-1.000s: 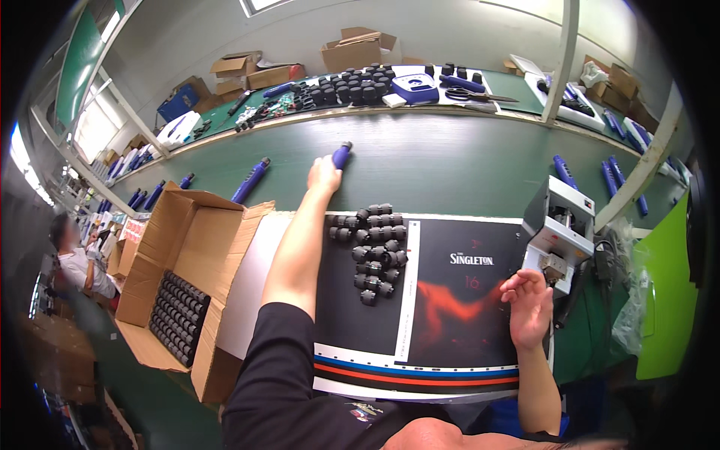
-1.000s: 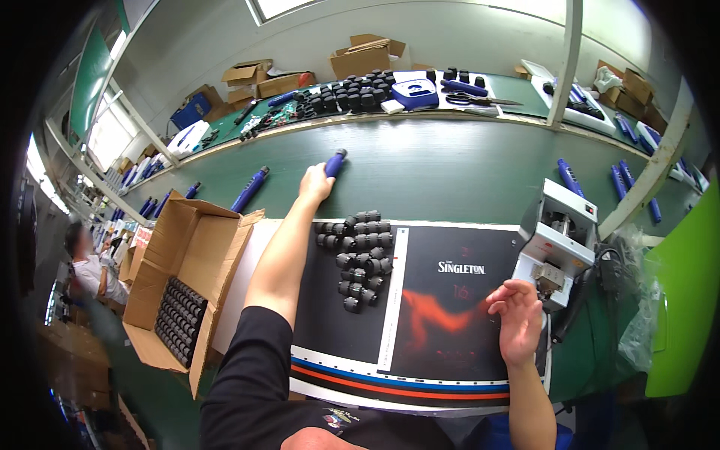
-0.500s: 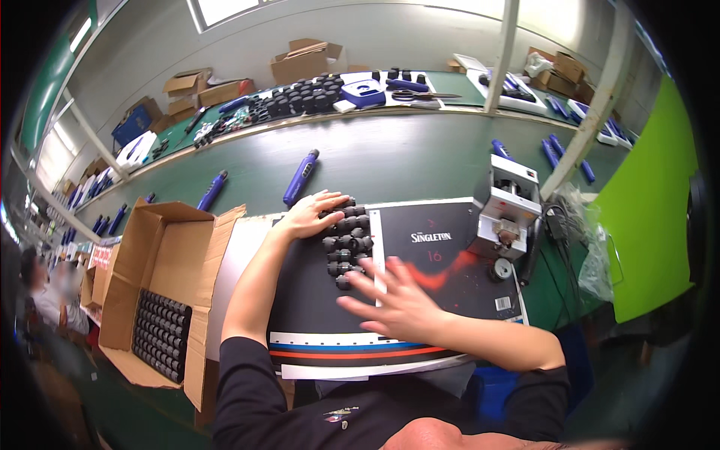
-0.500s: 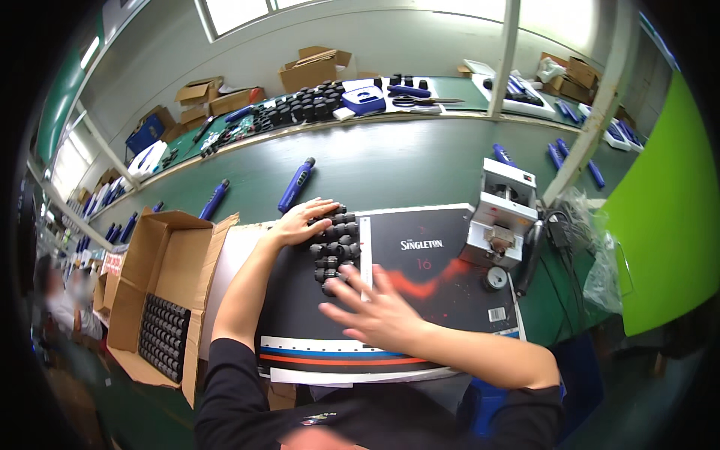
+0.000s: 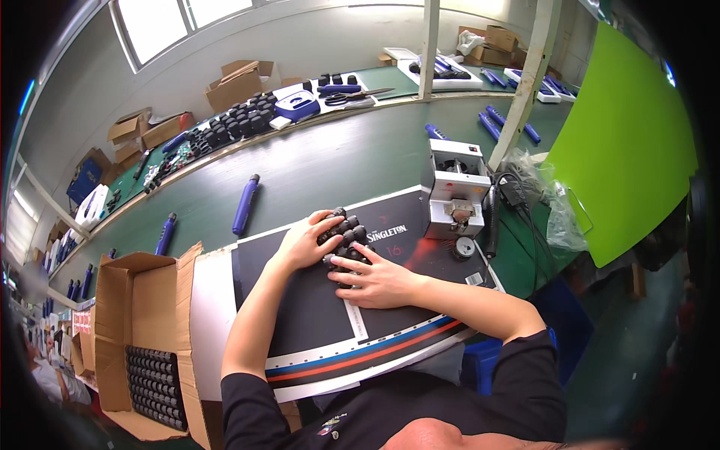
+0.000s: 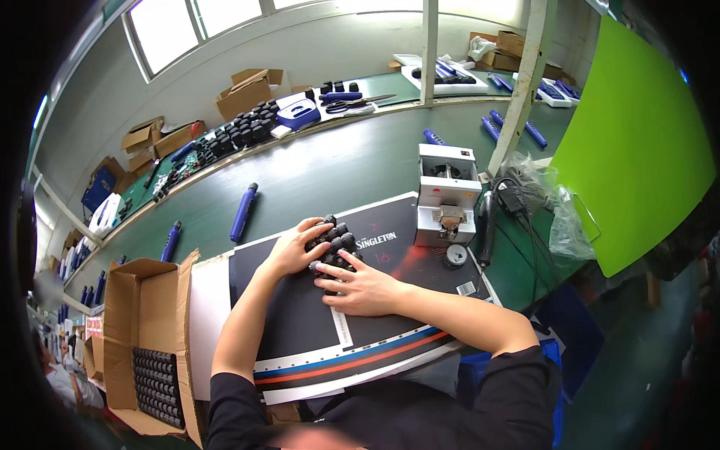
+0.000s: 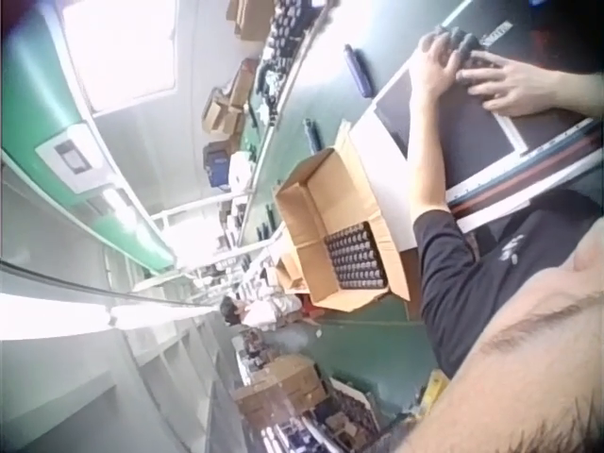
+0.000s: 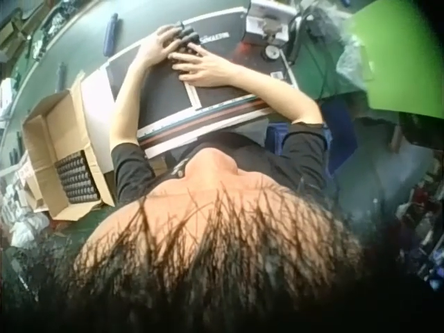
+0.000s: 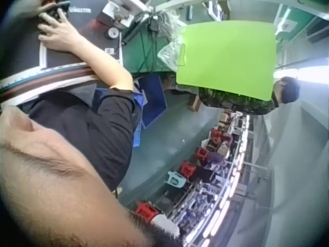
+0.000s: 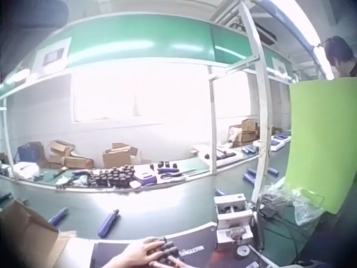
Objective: The person assembles a blue cylindrical device by securing its black internal components with an electric screwdriver.
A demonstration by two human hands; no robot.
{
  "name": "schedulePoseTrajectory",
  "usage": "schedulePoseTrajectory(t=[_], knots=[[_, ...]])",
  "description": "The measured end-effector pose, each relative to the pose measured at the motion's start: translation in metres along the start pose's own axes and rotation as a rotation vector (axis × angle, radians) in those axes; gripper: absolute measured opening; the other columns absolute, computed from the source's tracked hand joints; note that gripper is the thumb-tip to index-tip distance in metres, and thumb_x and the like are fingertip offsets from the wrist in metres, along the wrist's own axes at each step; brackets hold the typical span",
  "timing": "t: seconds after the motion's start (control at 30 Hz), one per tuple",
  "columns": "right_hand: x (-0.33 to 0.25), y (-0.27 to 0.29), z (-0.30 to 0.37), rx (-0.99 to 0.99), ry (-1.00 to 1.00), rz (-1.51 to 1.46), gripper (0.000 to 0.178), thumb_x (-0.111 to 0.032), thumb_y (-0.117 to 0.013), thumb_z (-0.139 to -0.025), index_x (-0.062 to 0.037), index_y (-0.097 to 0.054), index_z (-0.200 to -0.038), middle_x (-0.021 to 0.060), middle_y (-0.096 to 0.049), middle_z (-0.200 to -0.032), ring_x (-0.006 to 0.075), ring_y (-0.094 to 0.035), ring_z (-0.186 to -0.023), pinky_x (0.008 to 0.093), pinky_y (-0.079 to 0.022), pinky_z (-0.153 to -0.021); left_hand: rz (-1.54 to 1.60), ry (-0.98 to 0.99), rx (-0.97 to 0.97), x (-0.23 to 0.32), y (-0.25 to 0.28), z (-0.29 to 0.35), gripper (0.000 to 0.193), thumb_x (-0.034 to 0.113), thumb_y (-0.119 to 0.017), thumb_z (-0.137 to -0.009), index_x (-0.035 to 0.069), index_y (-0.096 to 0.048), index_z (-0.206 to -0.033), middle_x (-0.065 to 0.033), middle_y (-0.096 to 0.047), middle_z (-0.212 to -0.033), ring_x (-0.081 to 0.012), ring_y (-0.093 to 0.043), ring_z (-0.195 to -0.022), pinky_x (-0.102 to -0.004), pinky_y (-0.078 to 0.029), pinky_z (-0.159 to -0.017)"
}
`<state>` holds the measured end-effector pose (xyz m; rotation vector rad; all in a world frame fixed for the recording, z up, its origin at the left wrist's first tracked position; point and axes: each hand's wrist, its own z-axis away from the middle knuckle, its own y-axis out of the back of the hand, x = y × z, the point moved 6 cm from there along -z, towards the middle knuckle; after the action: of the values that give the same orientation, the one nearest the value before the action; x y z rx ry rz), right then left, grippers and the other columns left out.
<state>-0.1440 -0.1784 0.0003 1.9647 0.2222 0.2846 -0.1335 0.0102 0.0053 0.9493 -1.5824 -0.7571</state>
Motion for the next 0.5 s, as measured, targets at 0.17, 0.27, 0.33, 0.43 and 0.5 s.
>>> schedulePoseTrajectory(t=[0.17, 0.27, 0.33, 0.43, 0.5], knots=[[0.001, 0.011, 0.018, 0.025, -0.014, 0.013, 0.025, -0.033, -0.065, -0.093, -0.0184, -0.065, -0.114, 0.0067, -0.054, -0.144, 0.0291, -0.036, -0.149, 0.0656, -0.029, -0.117, -0.005, -0.068, 0.019, 0.01, -0.011, -0.012, 0.047, 0.038, -0.066, -0.094, 0.017, -0.064, -0.136, -0.0158, -0.056, -0.144, -0.0377, -0.059, -0.126, -0.0442, -0.049, -0.105], [-0.003, 0.018, 0.025, 0.062, 0.009, -0.006, 0.031, -0.035, -0.065, -0.093, -0.0158, -0.064, -0.116, 0.0088, -0.056, -0.142, 0.0302, -0.039, -0.147, 0.0626, -0.03, -0.118, 0.067, -0.058, 0.014, 0.012, -0.011, -0.013, 0.047, 0.033, -0.068, -0.094, 0.017, -0.063, -0.137, -0.0187, -0.055, -0.144, -0.0394, -0.056, -0.129, -0.0451, -0.047, -0.107], [-0.006, 0.03, 0.031, 0.095, 0.008, -0.036, 0.033, -0.035, -0.067, -0.091, -0.0149, -0.064, -0.116, 0.0091, -0.057, -0.14, 0.0299, -0.041, -0.146, 0.0595, -0.031, -0.118, 0.095, -0.079, 0.091, 0.012, -0.005, -0.004, 0.046, 0.027, -0.069, -0.093, 0.014, -0.064, -0.136, -0.0198, -0.055, -0.144, -0.0401, -0.056, -0.129, -0.0461, -0.046, -0.107], [-0.004, 0.052, 0.055, 0.092, -0.016, -0.066, 0.032, -0.032, -0.069, -0.089, -0.0119, -0.066, -0.114, 0.0093, -0.058, -0.138, 0.0296, -0.045, -0.143, 0.0573, -0.034, -0.118, -0.002, -0.171, 0.313, 0.023, 0.003, 0.014, 0.049, 0.035, -0.072, -0.087, 0.015, -0.067, -0.132, -0.0169, -0.054, -0.146, -0.0404, -0.047, -0.139, -0.054, -0.034, -0.115], [-0.002, 0.068, 0.072, 0.096, 0.002, -0.037, 0.032, -0.033, -0.068, -0.091, -0.0121, -0.065, -0.115, 0.0093, -0.059, -0.138, 0.0289, -0.047, -0.141, 0.0557, -0.034, -0.118, -0.135, -0.335, 0.254, 0.054, 0.0, 0.034, 0.059, 0.05, -0.073, -0.082, 0.02, -0.068, -0.132, -0.0133, -0.052, -0.149, -0.0395, -0.038, -0.146, -0.0601, -0.02, -0.12]])
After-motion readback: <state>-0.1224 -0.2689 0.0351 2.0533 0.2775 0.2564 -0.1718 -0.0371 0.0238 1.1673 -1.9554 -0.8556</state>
